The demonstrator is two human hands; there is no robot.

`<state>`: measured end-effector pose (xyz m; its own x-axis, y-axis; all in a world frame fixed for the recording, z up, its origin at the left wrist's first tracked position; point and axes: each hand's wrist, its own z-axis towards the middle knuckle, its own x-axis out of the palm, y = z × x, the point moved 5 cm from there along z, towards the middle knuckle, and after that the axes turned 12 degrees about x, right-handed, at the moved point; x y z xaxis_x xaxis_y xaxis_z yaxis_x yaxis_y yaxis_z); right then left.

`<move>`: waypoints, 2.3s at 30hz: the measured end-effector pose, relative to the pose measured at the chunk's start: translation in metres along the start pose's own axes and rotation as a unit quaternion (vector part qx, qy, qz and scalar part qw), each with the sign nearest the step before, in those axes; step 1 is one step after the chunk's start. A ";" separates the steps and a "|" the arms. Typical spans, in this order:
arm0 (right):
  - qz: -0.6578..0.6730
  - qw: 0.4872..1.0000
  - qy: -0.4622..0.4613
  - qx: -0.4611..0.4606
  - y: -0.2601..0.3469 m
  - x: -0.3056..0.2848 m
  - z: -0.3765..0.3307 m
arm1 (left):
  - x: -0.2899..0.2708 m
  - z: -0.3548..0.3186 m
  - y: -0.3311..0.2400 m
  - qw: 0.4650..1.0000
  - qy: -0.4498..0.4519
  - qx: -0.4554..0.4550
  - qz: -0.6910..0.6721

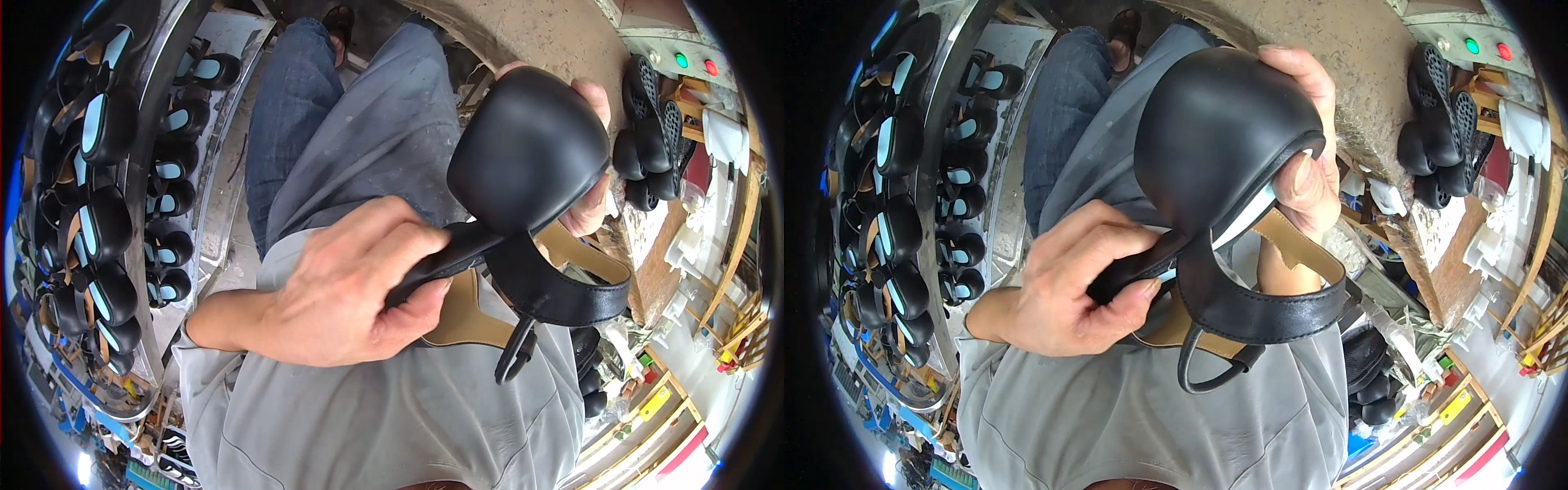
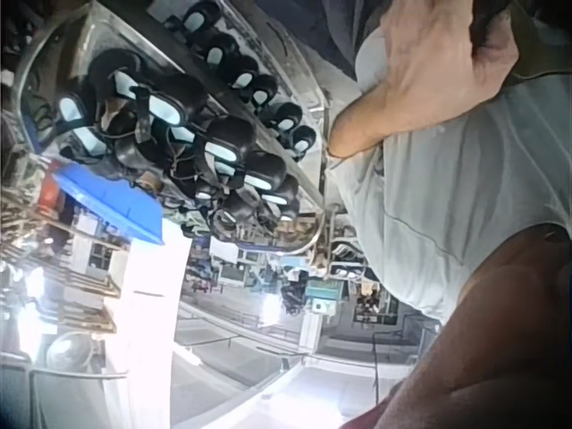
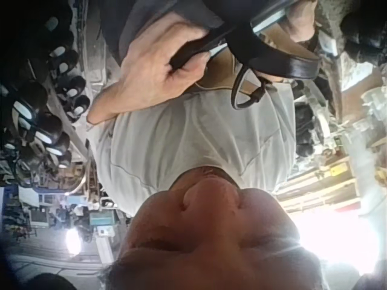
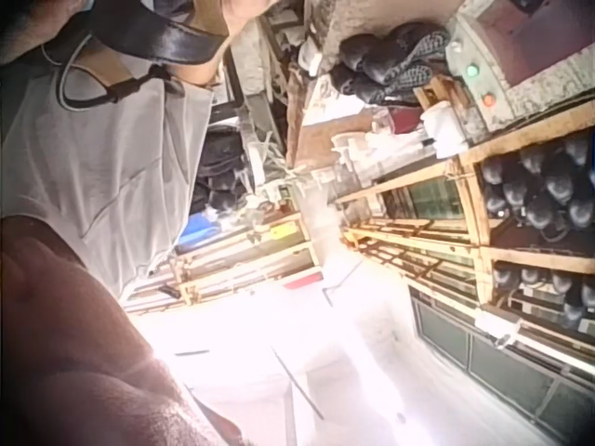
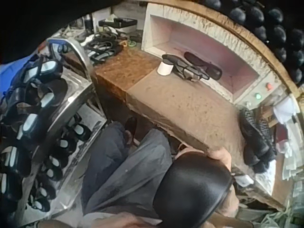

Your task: The person assembles black sandals by pressing the upper straps onto the sole. They pick up a sole and a strap, align them, and press the strap into place, then inspect the fit by flexing the sandal. This process is repeated for multiple pairs.

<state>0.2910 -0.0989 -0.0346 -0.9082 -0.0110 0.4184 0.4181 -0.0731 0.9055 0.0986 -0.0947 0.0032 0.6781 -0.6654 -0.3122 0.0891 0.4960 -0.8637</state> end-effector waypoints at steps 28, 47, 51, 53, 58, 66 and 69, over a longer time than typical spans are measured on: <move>0.187 0.982 -0.004 -0.006 -0.026 -0.015 0.017 | -0.010 0.021 0.019 0.978 0.050 -0.072 -0.191; 0.074 0.997 0.007 -0.028 -0.017 -0.004 0.021 | -0.015 0.022 0.026 0.980 0.065 -0.058 -0.176; 0.157 0.976 -0.152 0.020 -0.012 0.016 0.015 | -0.016 0.025 0.030 0.982 0.082 -0.104 -0.132; 0.003 0.985 -0.153 0.084 -0.015 0.013 0.025 | -0.014 0.025 0.032 0.992 0.067 -0.089 -0.056; -0.027 0.987 -0.102 0.123 -0.005 0.024 0.041 | -0.018 0.011 0.061 0.859 0.006 -0.313 -0.404; 0.181 0.955 0.084 0.219 -0.067 0.058 0.001 | -0.023 -0.011 0.091 0.820 -0.038 -0.243 -0.517; 0.186 0.960 0.049 0.202 -0.066 0.073 -0.003 | -0.025 -0.016 0.088 0.833 -0.089 -0.284 -0.466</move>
<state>0.1969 -0.0977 -0.0640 -0.6840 -0.0562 0.7273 0.6696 0.3474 0.6565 0.0776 -0.0437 -0.0714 0.6089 -0.4951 0.6197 0.3131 -0.5678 -0.7613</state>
